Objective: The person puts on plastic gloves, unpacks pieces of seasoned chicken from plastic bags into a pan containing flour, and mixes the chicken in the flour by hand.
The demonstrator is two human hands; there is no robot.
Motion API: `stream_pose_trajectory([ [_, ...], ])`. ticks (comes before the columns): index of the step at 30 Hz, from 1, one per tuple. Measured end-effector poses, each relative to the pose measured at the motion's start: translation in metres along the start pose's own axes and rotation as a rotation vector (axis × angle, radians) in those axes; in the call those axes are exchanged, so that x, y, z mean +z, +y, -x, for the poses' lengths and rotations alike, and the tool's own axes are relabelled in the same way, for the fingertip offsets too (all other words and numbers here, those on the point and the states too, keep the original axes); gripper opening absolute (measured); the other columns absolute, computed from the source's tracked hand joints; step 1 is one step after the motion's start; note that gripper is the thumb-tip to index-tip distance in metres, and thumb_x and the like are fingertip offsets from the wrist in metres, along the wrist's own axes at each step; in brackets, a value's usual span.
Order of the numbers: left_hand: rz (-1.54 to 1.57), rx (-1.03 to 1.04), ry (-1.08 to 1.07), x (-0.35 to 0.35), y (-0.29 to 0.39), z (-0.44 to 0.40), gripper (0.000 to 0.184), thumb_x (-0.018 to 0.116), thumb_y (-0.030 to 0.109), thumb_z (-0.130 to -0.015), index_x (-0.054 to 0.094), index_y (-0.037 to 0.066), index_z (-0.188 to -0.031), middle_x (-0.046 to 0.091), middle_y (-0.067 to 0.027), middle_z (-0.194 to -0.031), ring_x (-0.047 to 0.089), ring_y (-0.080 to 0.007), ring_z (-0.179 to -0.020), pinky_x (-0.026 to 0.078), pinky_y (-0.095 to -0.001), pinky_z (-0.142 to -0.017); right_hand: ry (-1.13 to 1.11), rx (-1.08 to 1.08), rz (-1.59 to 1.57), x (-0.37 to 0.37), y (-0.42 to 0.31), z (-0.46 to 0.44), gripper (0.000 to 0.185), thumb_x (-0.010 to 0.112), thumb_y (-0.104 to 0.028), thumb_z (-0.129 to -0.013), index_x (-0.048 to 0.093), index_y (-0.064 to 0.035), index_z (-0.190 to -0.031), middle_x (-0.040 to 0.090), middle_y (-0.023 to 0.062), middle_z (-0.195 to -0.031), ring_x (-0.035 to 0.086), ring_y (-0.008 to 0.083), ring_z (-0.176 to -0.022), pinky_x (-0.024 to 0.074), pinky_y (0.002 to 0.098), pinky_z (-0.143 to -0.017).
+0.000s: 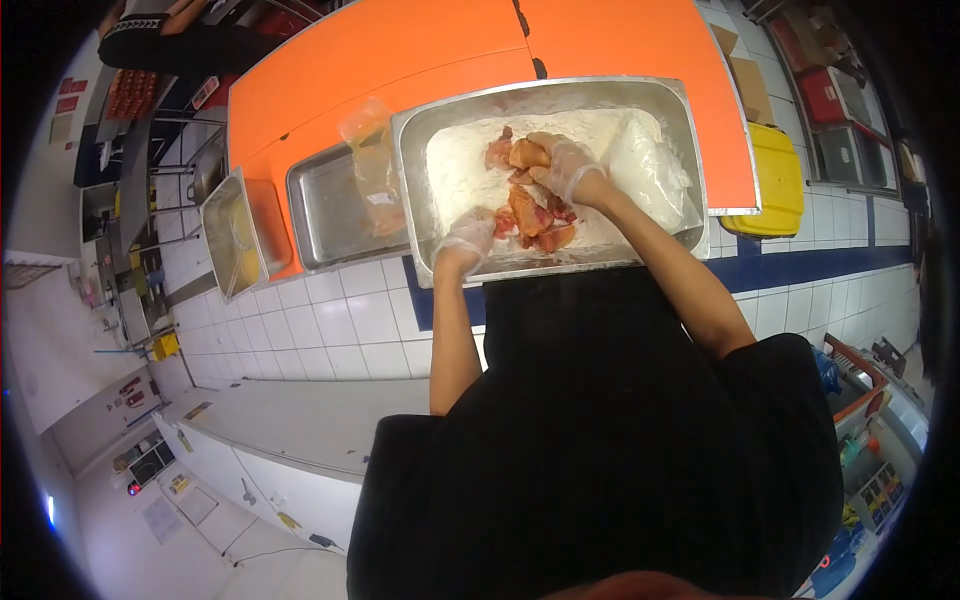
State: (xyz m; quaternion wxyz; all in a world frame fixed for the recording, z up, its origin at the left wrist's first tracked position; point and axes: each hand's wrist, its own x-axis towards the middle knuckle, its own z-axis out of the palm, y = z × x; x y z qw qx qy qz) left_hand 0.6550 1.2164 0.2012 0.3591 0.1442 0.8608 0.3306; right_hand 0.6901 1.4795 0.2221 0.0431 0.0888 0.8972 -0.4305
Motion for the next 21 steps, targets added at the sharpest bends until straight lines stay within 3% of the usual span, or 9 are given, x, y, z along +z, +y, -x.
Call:
stream_pose_trajectory([
  [4,-0.060,-0.149,0.126,-0.002,0.019,-0.011,0.029,0.053,0.025,-0.097,0.073,0.006,-0.106,0.073,-0.0162,-0.091,0.071,-0.0254,-0.084,0.054,-0.0400,-0.079,0.127,-0.158,0.163,0.004,0.008,0.012,0.039,0.072,-0.018,-0.084,0.066,-0.0090,-0.122,0.070,0.0196,-0.112,0.066,0.0388,-0.106,0.0520,0.0454,-0.095],
  [6,0.217,-0.078,0.180,0.004,0.016,-0.014,0.023,0.054,0.011,-0.096,0.072,0.005,-0.107,0.073,-0.0129,-0.089,0.070,-0.0215,-0.076,0.055,-0.0362,-0.071,0.192,-0.224,0.253,0.018,0.014,0.020,0.035,0.071,-0.015,-0.083,0.067,-0.0085,-0.117,0.069,0.0182,-0.113,0.066,0.0376,-0.105,0.0521,0.0446,-0.095],
  [8,0.376,-0.067,0.178,0.006,0.018,-0.022,0.025,0.054,0.005,-0.094,0.072,0.005,-0.111,0.074,-0.0123,-0.092,0.069,-0.0198,-0.074,0.056,-0.0347,-0.070,-0.076,-0.364,0.243,0.031,0.011,0.034,0.028,0.068,-0.012,-0.082,0.069,-0.0084,-0.110,0.069,0.0161,-0.110,0.066,0.0365,-0.101,0.0532,0.0455,-0.092],
  [9,0.535,-0.049,0.179,0.005,0.024,-0.022,0.029,0.054,0.000,-0.092,0.071,0.004,-0.115,0.074,-0.0117,-0.096,0.069,-0.0182,-0.072,0.057,-0.0333,-0.068,-0.257,-0.316,0.392,0.042,0.012,0.032,0.033,0.070,-0.014,-0.081,0.069,-0.0089,-0.113,0.070,0.0123,-0.107,0.067,0.0362,-0.099,0.0538,0.0462,-0.087],
  [10,0.529,-0.050,0.178,0.005,0.028,-0.020,0.029,0.054,0.000,-0.092,0.071,0.004,-0.115,0.074,-0.0117,-0.096,0.069,-0.0182,-0.072,0.057,-0.0333,-0.068,-0.253,-0.314,0.387,0.049,0.015,0.034,0.033,0.070,-0.014,-0.081,0.069,-0.0089,-0.113,0.070,0.0123,-0.107,0.067,0.0362,-0.099,0.0538,0.0462,-0.087],
  [12,0.871,0.004,0.265,0.005,0.034,-0.015,0.042,0.051,-0.006,-0.089,0.068,0.004,-0.126,0.073,-0.0129,-0.106,0.071,-0.0179,-0.079,0.058,-0.0329,-0.068,-0.217,-0.340,0.481,0.058,0.012,0.040,0.035,0.072,-0.016,-0.081,0.068,-0.0103,-0.114,0.071,0.0102,-0.102,0.068,0.0356,-0.095,0.0540,0.0467,-0.083],
  [15,0.564,0.036,0.304,0.009,0.006,-0.024,0.044,0.055,0.000,-0.090,0.065,0.006,-0.133,0.072,-0.0145,-0.115,0.072,-0.0212,-0.088,0.058,-0.0353,-0.077,-0.325,-0.348,0.782,0.062,-0.009,0.036,0.040,0.074,-0.018,-0.080,0.067,-0.0109,-0.118,0.072,0.0105,-0.105,0.070,0.0348,-0.094,0.0551,0.0468,-0.083],
  [19,0.172,0.055,0.324,0.012,-0.023,-0.034,0.043,0.059,0.012,-0.092,0.064,0.007,-0.134,0.073,-0.0153,-0.114,0.072,-0.0254,-0.097,0.056,-0.0369,-0.087,-0.319,-0.383,0.780,0.060,-0.003,0.024,0.024,0.068,-0.016,-0.085,0.072,-0.0051,-0.106,0.074,0.0146,-0.098,0.073,0.0309,-0.091,0.0568,0.0418,-0.079],
  [21,0.152,-0.025,0.210,0.013,-0.021,-0.030,0.045,0.064,0.025,-0.092,0.064,0.008,-0.134,0.074,-0.0157,-0.113,0.070,-0.0278,-0.104,0.052,-0.0372,-0.095,-0.206,-0.181,0.508,0.062,0.002,0.018,0.021,0.068,-0.015,-0.085,0.073,-0.0055,-0.103,0.074,0.0178,-0.099,0.073,0.0344,-0.091,0.0570,0.0444,-0.077],
])
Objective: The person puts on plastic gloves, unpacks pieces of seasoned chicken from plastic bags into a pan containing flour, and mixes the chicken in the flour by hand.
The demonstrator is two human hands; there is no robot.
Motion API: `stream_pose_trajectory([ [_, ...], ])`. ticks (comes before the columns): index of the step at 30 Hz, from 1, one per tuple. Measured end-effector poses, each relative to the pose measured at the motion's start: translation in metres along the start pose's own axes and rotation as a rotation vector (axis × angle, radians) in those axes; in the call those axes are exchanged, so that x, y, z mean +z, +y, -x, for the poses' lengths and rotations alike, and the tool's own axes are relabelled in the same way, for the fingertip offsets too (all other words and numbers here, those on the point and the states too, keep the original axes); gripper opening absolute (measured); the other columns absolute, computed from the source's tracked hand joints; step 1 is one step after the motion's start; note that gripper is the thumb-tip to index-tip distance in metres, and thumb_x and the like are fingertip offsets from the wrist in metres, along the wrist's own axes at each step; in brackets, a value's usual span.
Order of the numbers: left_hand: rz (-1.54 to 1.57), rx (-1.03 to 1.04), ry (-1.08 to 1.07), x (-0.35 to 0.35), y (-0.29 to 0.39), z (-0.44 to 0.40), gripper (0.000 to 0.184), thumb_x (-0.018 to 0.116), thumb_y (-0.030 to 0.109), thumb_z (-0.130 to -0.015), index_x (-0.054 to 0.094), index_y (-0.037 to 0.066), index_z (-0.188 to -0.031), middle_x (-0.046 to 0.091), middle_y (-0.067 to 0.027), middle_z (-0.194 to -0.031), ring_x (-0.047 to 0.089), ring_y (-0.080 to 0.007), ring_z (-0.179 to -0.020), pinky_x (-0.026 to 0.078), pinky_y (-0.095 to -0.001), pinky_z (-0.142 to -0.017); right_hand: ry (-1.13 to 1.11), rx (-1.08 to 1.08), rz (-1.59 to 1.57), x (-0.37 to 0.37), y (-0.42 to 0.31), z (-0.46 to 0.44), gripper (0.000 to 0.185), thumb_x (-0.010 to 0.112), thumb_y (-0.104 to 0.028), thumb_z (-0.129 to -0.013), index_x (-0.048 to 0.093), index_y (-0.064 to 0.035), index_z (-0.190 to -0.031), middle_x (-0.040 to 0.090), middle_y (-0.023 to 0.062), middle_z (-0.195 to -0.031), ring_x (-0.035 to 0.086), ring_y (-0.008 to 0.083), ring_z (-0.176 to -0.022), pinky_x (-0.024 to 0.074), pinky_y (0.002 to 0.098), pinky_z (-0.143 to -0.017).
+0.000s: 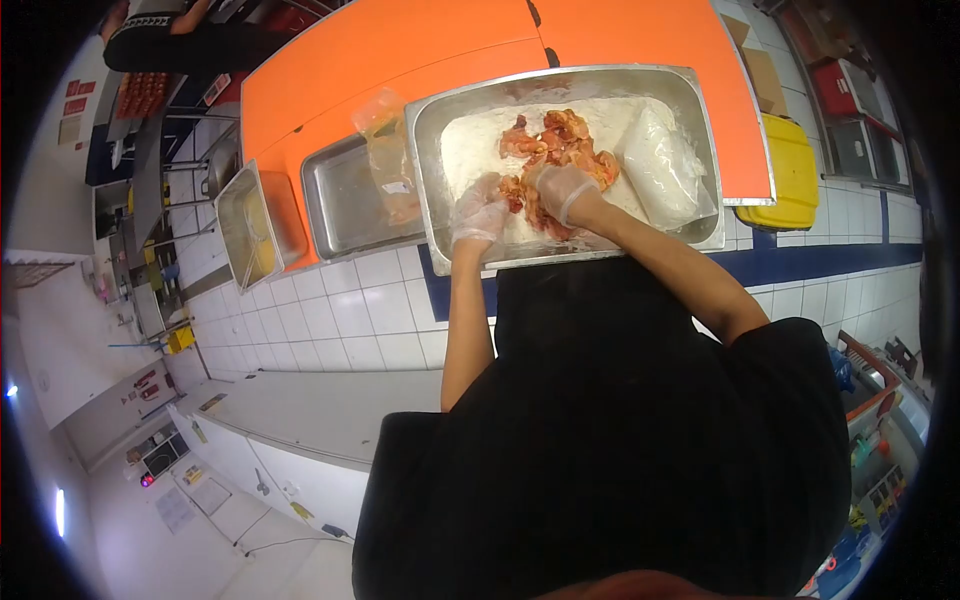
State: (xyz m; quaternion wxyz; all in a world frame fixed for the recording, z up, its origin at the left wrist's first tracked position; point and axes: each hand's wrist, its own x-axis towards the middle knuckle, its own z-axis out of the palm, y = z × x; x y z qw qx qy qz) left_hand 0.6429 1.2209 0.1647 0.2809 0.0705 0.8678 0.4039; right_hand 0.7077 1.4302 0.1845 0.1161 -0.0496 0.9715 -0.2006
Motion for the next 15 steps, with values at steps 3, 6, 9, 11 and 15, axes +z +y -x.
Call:
stream_pose_trajectory([
  [3,0.078,0.039,-0.107,0.002,0.020,0.008,0.045,0.065,0.028,-0.093,0.065,0.008,-0.133,0.075,-0.0155,-0.110,0.071,-0.0278,-0.103,0.053,-0.0372,-0.093,0.061,0.180,-0.302,-0.009,0.004,-0.005,0.022,0.066,-0.013,-0.087,0.072,-0.0052,-0.108,0.073,0.0220,-0.102,0.072,0.0377,-0.096,0.0562,0.0465,-0.080],
  [6,0.012,0.040,-0.086,0.001,0.052,0.023,0.042,0.067,0.029,-0.093,0.068,0.007,-0.128,0.075,-0.0134,-0.107,0.070,-0.0244,-0.099,0.052,-0.0353,-0.092,0.232,0.157,-0.504,-0.030,-0.008,0.005,0.028,0.066,-0.021,-0.088,0.068,-0.0027,-0.110,0.071,0.0263,-0.098,0.070,0.0429,-0.094,0.0538,0.0501,-0.082],
  [9,0.413,0.017,-0.069,0.020,0.039,0.006,0.033,0.063,0.013,-0.095,0.067,0.004,-0.126,0.072,-0.0043,-0.106,0.066,-0.0132,-0.088,0.055,-0.0302,-0.079,0.293,0.218,-0.582,-0.015,-0.011,-0.003,0.027,0.066,-0.020,-0.087,0.067,-0.0019,-0.108,0.071,0.0253,-0.093,0.069,0.0414,-0.091,0.0534,0.0485,-0.080],
  [11,0.420,0.035,-0.045,0.028,0.030,0.001,0.035,0.064,0.017,-0.093,0.067,0.003,-0.125,0.073,-0.0063,-0.103,0.067,-0.0141,-0.088,0.055,-0.0302,-0.080,0.300,0.196,-0.678,-0.018,-0.011,0.002,0.027,0.067,-0.019,-0.087,0.067,-0.0019,-0.108,0.070,0.0241,-0.091,0.069,0.0406,-0.089,0.0534,0.0472,-0.079],
  [15,0.252,0.092,0.042,0.031,0.061,0.015,0.037,0.065,0.016,-0.090,0.067,0.000,-0.123,0.075,-0.0089,-0.099,0.068,-0.0152,-0.086,0.055,-0.0295,-0.079,0.296,0.329,-0.642,0.005,0.006,-0.004,0.026,0.069,-0.018,-0.086,0.066,-0.0027,-0.106,0.068,0.0194,-0.085,0.068,0.0360,-0.082,0.0531,0.0430,-0.076],
])
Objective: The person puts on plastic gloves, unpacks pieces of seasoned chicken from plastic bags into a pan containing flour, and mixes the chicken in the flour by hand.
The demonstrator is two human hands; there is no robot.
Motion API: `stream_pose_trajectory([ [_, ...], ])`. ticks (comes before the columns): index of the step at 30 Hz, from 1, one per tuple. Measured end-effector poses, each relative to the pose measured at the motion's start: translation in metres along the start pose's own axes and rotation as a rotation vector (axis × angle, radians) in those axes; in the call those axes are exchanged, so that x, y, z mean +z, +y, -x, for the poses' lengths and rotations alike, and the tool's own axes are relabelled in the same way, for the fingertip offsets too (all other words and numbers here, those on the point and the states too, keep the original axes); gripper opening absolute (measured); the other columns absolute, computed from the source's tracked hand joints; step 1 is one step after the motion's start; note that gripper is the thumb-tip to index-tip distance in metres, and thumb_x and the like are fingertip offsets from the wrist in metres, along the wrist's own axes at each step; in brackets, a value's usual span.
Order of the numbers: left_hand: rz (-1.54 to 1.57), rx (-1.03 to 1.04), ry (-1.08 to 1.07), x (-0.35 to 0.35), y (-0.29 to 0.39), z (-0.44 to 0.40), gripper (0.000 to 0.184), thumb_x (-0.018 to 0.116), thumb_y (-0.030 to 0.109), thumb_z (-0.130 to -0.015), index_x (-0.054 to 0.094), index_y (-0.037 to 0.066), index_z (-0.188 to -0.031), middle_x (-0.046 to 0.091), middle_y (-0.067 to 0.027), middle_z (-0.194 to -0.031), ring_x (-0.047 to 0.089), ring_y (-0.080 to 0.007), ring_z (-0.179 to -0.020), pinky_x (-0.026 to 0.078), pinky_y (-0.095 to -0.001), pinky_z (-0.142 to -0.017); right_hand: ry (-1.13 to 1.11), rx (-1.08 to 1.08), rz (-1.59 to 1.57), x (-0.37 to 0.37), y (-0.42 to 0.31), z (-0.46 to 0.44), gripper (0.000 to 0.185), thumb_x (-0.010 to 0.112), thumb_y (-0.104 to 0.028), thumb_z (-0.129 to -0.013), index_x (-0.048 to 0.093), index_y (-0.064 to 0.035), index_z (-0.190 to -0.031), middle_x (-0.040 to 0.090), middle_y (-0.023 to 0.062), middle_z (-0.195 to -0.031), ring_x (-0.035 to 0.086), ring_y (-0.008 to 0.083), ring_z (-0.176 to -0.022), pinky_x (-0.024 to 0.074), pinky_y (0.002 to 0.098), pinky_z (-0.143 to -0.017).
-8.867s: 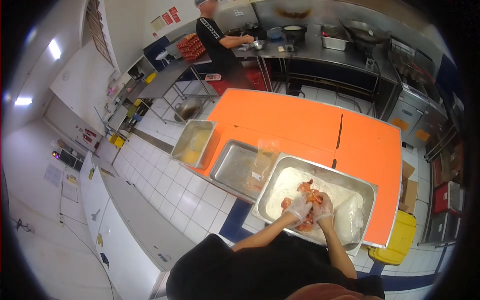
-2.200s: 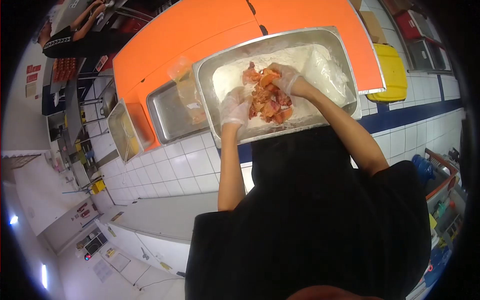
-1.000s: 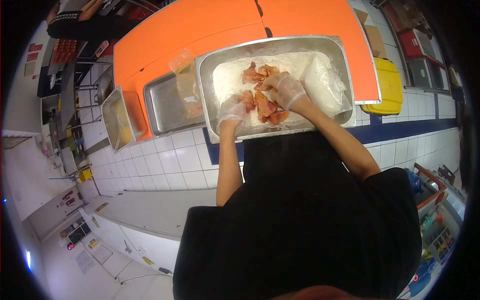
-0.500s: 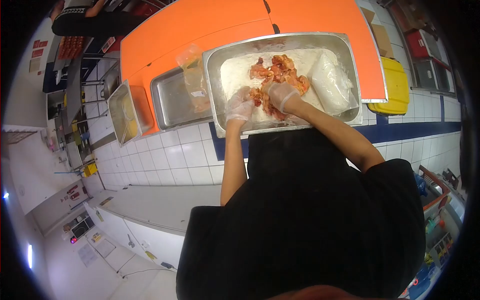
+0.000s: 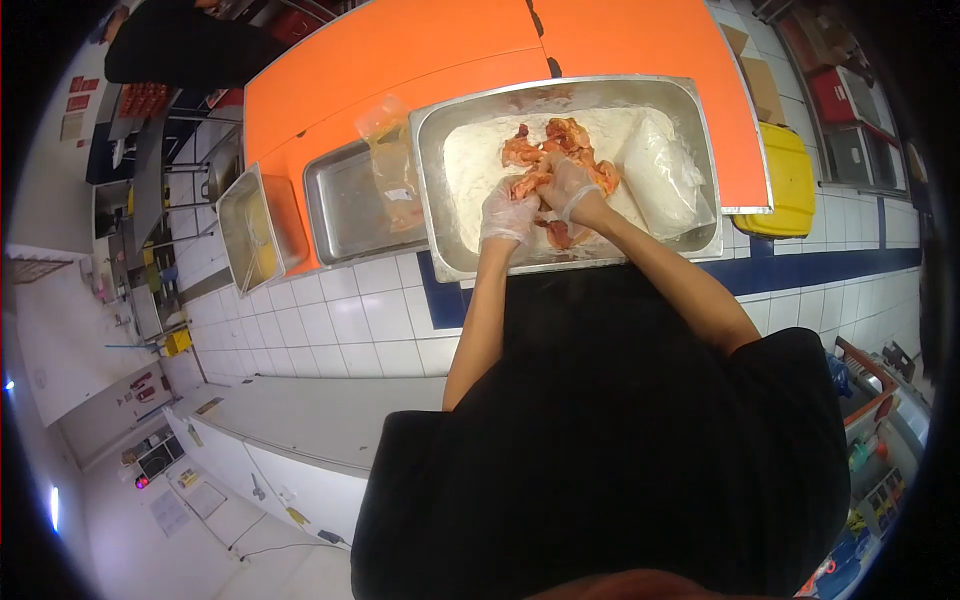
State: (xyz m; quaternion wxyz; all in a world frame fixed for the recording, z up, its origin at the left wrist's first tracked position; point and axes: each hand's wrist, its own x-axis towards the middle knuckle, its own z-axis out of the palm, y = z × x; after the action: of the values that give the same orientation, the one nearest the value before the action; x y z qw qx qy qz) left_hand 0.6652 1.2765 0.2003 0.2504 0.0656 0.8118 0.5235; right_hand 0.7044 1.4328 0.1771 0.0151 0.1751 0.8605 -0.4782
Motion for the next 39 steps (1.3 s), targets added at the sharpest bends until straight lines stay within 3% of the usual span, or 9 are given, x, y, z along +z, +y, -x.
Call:
stream_pose_trajectory([
  [3,0.087,-0.096,-0.011,0.013,0.001,-0.006,0.032,0.063,0.013,-0.091,0.069,0.001,-0.120,0.074,-0.0072,-0.094,0.069,-0.0146,-0.081,0.057,-0.0286,-0.074,0.120,-0.195,0.054,0.014,0.045,-0.011,0.024,0.069,-0.017,-0.086,0.067,-0.0033,-0.106,0.070,0.0184,-0.090,0.069,0.0343,-0.084,0.0538,0.0419,-0.077],
  [16,-0.109,-0.054,0.082,0.022,0.014,0.001,0.031,0.060,0.019,-0.090,0.072,0.006,-0.116,0.074,-0.0149,-0.096,0.071,-0.0245,-0.090,0.054,-0.0379,-0.083,-0.058,-0.131,-0.105,-0.006,0.039,-0.010,0.026,0.065,-0.021,-0.093,0.069,-0.0042,-0.113,0.069,0.0236,-0.110,0.066,0.0400,-0.102,0.0510,0.0477,-0.088],
  [22,-0.130,0.031,0.019,0.003,0.001,-0.001,0.039,0.066,0.017,-0.088,0.068,0.002,-0.125,0.076,-0.0151,-0.104,0.072,-0.0252,-0.097,0.054,-0.0367,-0.088,-0.211,0.013,-0.399,-0.020,0.020,0.001,0.030,0.070,-0.026,-0.090,0.072,-0.0038,-0.111,0.073,0.0182,-0.101,0.070,0.0335,-0.092,0.0532,0.0426,-0.083],
  [25,-0.276,0.072,-0.143,-0.016,0.014,0.013,0.047,0.069,0.023,-0.091,0.064,0.002,-0.133,0.075,-0.0167,-0.113,0.072,-0.0264,-0.103,0.054,-0.0376,-0.090,-0.331,-0.130,-0.167,-0.040,-0.003,0.014,0.030,0.068,-0.015,-0.093,0.069,-0.0001,-0.118,0.072,0.0067,-0.093,0.067,0.0161,-0.087,0.0555,0.0323,-0.081],
  [31,0.265,-0.027,-0.068,-0.007,0.030,0.017,0.064,0.066,0.040,-0.100,0.050,0.006,-0.152,0.053,-0.0201,-0.152,0.056,-0.0295,-0.134,0.047,-0.0365,-0.108,-0.083,-0.169,-0.098,-0.037,-0.027,0.018,0.036,0.067,-0.024,-0.096,0.069,-0.0009,-0.124,0.073,0.0113,-0.106,0.069,0.0198,-0.099,0.0526,0.0301,-0.091],
  [33,1.130,-0.032,-0.125,-0.006,0.044,0.015,0.072,0.057,0.052,-0.104,0.037,0.013,-0.161,0.036,-0.0197,-0.164,0.041,-0.0317,-0.146,0.037,-0.0398,-0.118,0.115,-0.325,-0.223,-0.017,-0.011,0.012,0.033,0.062,-0.025,-0.099,0.070,-0.0020,-0.122,0.073,0.0109,-0.105,0.068,0.0185,-0.096,0.0523,0.0295,-0.090],
  [34,1.127,-0.027,-0.124,-0.009,0.044,0.014,0.072,0.057,0.052,-0.104,0.037,0.013,-0.161,0.036,-0.0197,-0.164,0.041,-0.0317,-0.146,0.037,-0.0398,-0.118,0.116,-0.330,-0.226,-0.009,-0.008,0.012,0.033,0.062,-0.025,-0.099,0.070,-0.0020,-0.122,0.073,0.0109,-0.105,0.068,0.0185,-0.096,0.0523,0.0295,-0.090],
  [37,1.398,0.107,-0.231,-0.018,0.048,0.010,0.078,0.050,0.059,-0.104,0.026,0.017,-0.165,0.025,-0.0196,-0.169,0.031,-0.0338,-0.151,0.030,-0.0458,-0.123,0.108,-0.226,-0.459,-0.010,-0.025,0.015,0.028,0.058,-0.024,-0.102,0.071,-0.0029,-0.115,0.071,0.0094,-0.101,0.067,0.0169,-0.090,0.0535,0.0296,-0.084],
  [39,1.478,0.176,-0.225,-0.020,0.053,0.004,0.080,0.048,0.062,-0.104,0.024,0.017,-0.165,0.024,-0.0194,-0.169,0.028,-0.0345,-0.153,0.023,-0.0499,-0.126,-0.383,0.351,-0.714,-0.034,-0.053,0.025,0.029,0.057,-0.030,-0.102,0.070,-0.0050,-0.108,0.068,0.0071,-0.094,0.065,0.0153,-0.083,0.0537,0.0301,-0.076],
])
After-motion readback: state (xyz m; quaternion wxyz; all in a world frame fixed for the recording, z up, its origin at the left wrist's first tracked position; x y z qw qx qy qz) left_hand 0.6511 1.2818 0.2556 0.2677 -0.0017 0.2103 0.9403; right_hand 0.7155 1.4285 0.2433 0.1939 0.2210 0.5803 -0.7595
